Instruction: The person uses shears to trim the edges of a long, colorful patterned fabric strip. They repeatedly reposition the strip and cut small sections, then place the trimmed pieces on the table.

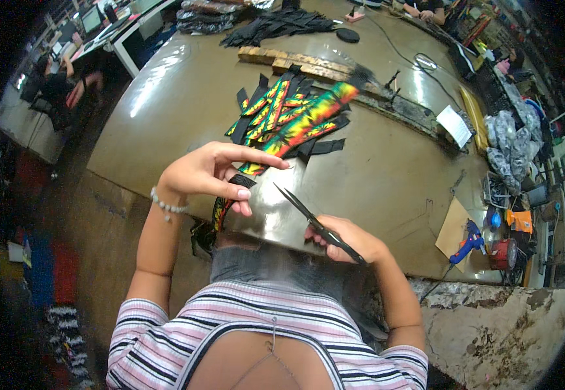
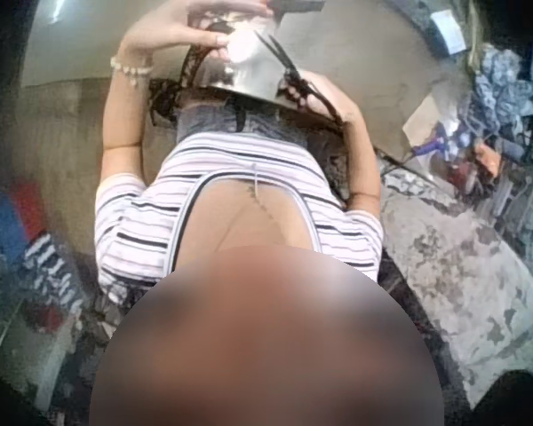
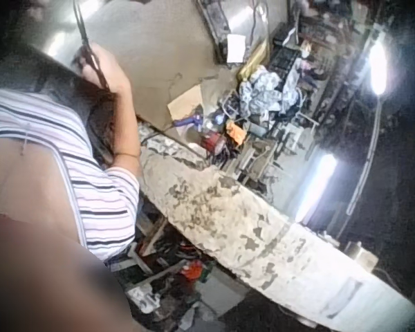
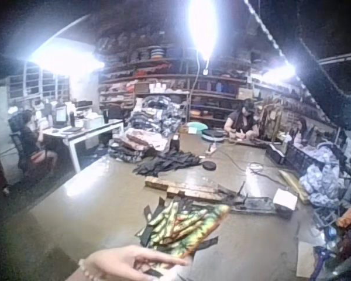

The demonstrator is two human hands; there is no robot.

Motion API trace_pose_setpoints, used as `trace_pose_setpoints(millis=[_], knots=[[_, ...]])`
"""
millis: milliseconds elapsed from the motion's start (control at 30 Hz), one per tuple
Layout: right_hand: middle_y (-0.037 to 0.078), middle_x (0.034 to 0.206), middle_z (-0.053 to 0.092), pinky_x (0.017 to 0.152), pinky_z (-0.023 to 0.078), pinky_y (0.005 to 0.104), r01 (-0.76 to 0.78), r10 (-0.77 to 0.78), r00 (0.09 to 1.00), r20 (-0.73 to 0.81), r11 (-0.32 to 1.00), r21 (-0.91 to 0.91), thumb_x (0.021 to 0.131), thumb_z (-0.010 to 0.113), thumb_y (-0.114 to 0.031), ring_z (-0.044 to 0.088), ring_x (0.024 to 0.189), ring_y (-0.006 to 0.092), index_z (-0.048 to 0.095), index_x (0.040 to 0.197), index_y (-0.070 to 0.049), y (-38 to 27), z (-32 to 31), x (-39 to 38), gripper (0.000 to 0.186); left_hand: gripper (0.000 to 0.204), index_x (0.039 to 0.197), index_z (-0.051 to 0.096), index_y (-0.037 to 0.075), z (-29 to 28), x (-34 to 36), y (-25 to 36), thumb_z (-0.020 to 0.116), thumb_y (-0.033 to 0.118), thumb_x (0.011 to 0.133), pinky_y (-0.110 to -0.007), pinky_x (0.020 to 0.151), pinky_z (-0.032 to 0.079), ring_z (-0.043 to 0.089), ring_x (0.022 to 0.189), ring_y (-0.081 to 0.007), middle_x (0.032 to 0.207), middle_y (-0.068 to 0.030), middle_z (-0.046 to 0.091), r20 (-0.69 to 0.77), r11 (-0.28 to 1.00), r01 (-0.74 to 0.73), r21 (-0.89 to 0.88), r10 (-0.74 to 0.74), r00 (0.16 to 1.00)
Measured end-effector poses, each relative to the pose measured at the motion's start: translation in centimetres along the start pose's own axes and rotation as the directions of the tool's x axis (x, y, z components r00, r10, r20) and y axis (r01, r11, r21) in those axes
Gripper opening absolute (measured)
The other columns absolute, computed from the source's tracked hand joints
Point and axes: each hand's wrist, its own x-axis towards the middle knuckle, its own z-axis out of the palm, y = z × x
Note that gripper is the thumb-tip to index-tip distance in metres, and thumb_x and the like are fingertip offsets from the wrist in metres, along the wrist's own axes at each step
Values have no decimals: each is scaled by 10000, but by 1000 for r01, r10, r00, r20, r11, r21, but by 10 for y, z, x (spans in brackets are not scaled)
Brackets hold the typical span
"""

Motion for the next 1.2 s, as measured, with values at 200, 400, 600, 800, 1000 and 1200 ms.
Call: trace_pose_setpoints(millis=[200,400,600,800,1000,1200], knots=[[125,918,561,785,479,374,77,-54,986,159,987,-139,784,488,-788,571,835,272,569,1033,-3,-27,-13,7,827,566,1375,446,-66,14,14,-14,654,-46,848,-251,708,595,704,795,-156,1088,-151,662,171,997,70,43,-77,982],[143,830,563,697,460,388,75,-43,989,143,973,-220,770,611,-700,560,755,286,565,977,-6,-40,-16,7,726,584,1386,439,-54,9,19,-22,662,-33,847,-247,685,594,705,784,-157,1324,-146,560,220,988,153,-34,-142,965],[58,575,428,511,365,325,-52,50,999,-13,989,-136,810,735,-445,440,547,151,562,762,-7,-33,-12,7,474,585,1382,437,-65,9,24,-26,667,-35,845,-253,695,597,704,785,-160,1296,-158,570,199,990,129,-52,-116,973],[35,595,534,484,378,290,84,-114,964,-240,988,-131,828,727,-406,451,520,96,563,690,-24,-12,1,4,438,520,1361,476,-27,-9,33,-31,655,-10,873,-254,717,586,696,816,-148,1078,-118,652,67,995,-21,97,14,998],[182,949,685,483,452,222,104,115,887,-447,893,437,874,672,-487,602,594,119,496,967,-36,5,39,25,493,793,1514,252,93,-18,45,-44,631,-88,841,-273,712,579,673,934,-187,1549,-222,233,-427,976,94,195,-2,904],[127,1194,573,866,501,322,359,-31,765,-643,850,386,780,767,-67,614,978,173,426,1231,-24,-5,95,81,567,434,1164,465,25,58,46,-74,674,-82,798,-330,849,561,604,1159,-272,1534,-211,309,-289,576,-200,792,643,709]])
